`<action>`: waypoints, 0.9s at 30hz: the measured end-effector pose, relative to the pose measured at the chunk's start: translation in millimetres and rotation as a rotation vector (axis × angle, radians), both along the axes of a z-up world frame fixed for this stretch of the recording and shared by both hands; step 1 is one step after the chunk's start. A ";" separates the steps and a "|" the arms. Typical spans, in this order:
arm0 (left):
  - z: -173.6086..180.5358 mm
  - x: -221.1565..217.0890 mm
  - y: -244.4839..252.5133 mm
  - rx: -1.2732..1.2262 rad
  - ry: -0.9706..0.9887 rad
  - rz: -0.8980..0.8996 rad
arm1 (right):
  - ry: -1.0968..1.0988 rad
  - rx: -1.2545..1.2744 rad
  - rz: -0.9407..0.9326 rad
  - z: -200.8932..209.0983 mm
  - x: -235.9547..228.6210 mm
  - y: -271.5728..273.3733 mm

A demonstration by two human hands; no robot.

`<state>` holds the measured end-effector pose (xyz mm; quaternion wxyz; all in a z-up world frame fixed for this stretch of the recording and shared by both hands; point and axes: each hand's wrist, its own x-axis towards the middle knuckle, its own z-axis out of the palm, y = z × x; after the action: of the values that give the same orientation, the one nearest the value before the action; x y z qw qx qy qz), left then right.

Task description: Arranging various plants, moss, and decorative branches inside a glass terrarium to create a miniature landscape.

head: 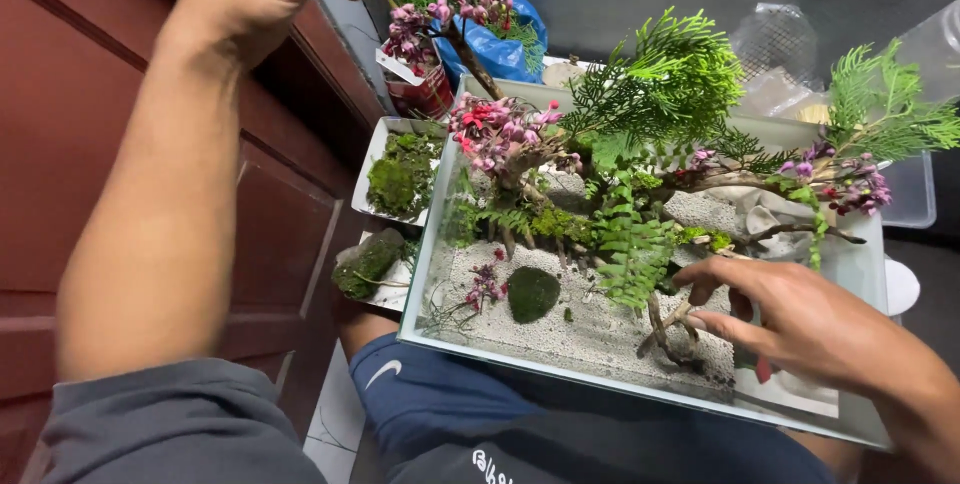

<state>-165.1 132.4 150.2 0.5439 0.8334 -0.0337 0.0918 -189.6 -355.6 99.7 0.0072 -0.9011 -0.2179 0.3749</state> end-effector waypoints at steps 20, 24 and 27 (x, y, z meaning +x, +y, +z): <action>77.2 -132.5 -75.4 0.037 -0.056 -0.086 | -0.132 0.039 0.158 1.2 -2.7 5.3; 79.7 -138.8 -136.0 -0.189 -0.037 -0.201 | -0.197 0.330 0.272 19.4 -16.2 25.7; 59.6 -137.2 -156.7 -0.438 -0.037 -0.423 | -0.194 0.548 0.283 26.4 -27.7 50.2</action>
<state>-302.4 -24.4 209.8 0.7170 0.6691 -0.1955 -0.0033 -217.3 -305.4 126.0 0.1766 -0.8580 -0.4334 0.2118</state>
